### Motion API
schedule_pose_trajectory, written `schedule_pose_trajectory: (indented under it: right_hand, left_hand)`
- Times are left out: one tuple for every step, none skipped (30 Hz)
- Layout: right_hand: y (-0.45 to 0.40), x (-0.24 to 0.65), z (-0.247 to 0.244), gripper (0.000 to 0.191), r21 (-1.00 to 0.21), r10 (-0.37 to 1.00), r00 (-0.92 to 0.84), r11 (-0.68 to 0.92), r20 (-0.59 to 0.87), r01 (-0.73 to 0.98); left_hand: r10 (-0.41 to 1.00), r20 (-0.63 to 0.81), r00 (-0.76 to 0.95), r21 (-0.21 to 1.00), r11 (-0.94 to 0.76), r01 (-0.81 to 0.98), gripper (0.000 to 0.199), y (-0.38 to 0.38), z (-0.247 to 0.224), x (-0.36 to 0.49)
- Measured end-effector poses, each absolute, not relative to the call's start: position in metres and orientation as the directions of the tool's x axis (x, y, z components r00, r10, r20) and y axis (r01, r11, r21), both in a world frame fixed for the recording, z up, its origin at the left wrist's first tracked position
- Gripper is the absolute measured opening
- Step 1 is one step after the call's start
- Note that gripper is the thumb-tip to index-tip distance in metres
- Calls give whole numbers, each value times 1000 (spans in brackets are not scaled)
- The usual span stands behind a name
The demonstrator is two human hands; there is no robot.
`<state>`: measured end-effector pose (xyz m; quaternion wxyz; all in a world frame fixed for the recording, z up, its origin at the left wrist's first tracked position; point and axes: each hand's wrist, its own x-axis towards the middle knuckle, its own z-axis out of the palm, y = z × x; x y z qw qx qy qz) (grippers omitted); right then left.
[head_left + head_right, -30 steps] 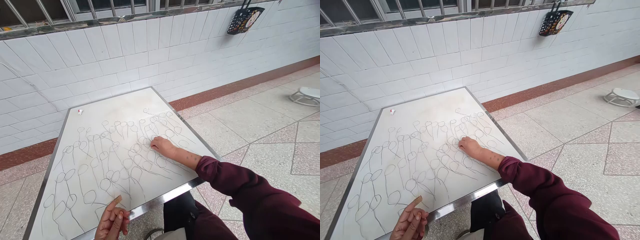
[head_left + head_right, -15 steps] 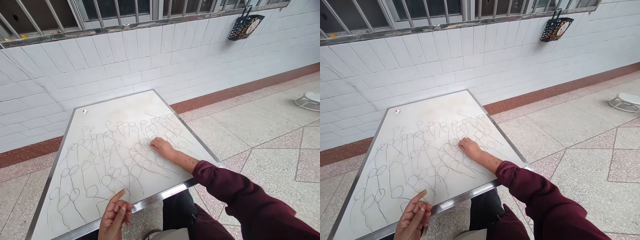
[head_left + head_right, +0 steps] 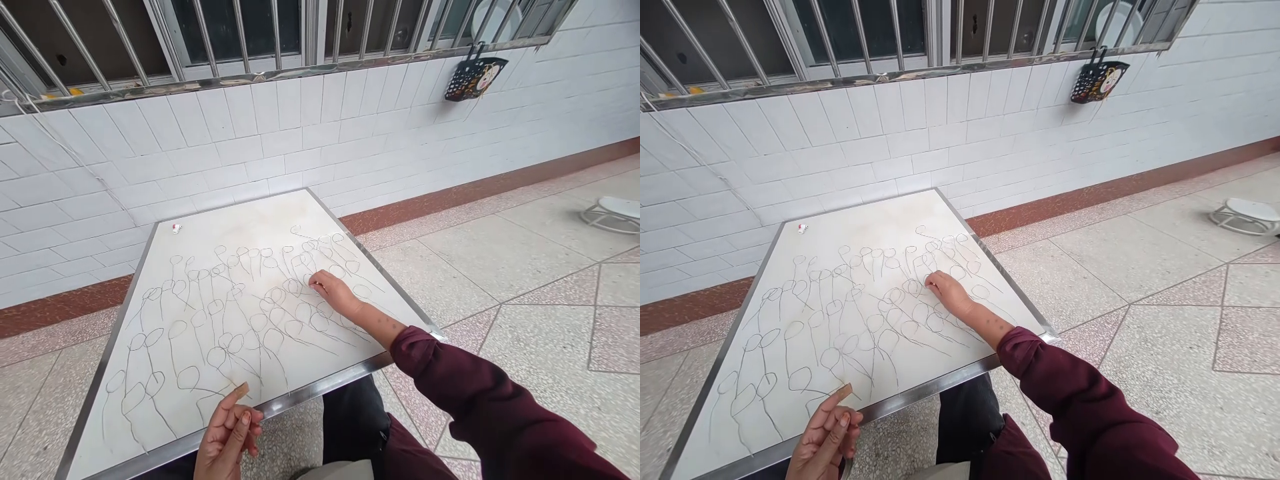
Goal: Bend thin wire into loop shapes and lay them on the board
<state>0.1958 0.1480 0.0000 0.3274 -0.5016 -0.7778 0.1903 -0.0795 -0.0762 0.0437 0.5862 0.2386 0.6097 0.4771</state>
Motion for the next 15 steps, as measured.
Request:
schedule_pose_trajectory:
  right_hand:
    - [149, 198, 4, 13, -648, 909, -258, 415, 328, 638]
    - [151, 200, 7, 13, -672, 913, -234, 406, 335, 620]
    - [152, 202, 10, 12, -696, 916, -210, 397, 342, 599]
    - [154, 204, 14, 12, -720, 920, -184, 387, 347, 576]
    - [155, 205, 17, 12, -746, 924, -154, 375, 351, 550]
    - [156, 206, 20, 13, -773, 928, -122, 362, 351, 521]
    - [158, 208, 23, 14, -800, 933, -91, 346, 348, 489]
    - [159, 210, 25, 15, -827, 938, -62, 330, 340, 455]
    - [160, 212, 28, 17, -853, 944, -40, 314, 328, 417]
    - [161, 214, 31, 18, -878, 950, -24, 298, 313, 375]
    - [162, 217, 34, 19, -900, 955, -13, 284, 297, 331]
    - [163, 220, 36, 20, -919, 959, -7, 272, 282, 284]
    - [164, 222, 38, 22, -936, 963, -1, 263, 270, 236]
    - [164, 225, 41, 23, -949, 965, 4, 255, 261, 187]
    - [163, 227, 43, 24, -958, 967, 10, 249, 253, 141]
  left_hand:
    - [851, -488, -195, 860, 432, -271, 68, -77, 43, -81]
    - [851, -489, -192, 859, 432, -275, 69, -78, 42, -82]
    - [851, -489, -192, 858, 430, -280, 70, -79, 41, -82]
    - [849, -491, -194, 856, 430, -286, 70, -80, 41, -83]
    - [848, -492, -199, 856, 429, -290, 71, -81, 41, -84]
    - [846, -492, -206, 855, 426, -294, 71, -83, 41, -84]
    - [844, -491, -217, 856, 421, -299, 71, -84, 41, -85]
    - [842, -488, -230, 858, 414, -305, 71, -86, 42, -85]
    - [840, -483, -246, 861, 404, -309, 70, -87, 42, -86]
    - [840, -478, -258, 864, 396, -312, 70, -88, 43, -87]
    - [839, -476, -265, 865, 391, -315, 70, -89, 43, -88]
    - [839, -477, -263, 864, 391, -318, 70, -90, 43, -89]
    - [840, -478, -258, 862, 392, -320, 71, -91, 43, -90]
    - [841, -480, -249, 860, 395, -323, 71, -92, 42, -91]
    - [843, -481, -240, 858, 397, -325, 71, -93, 41, -92]
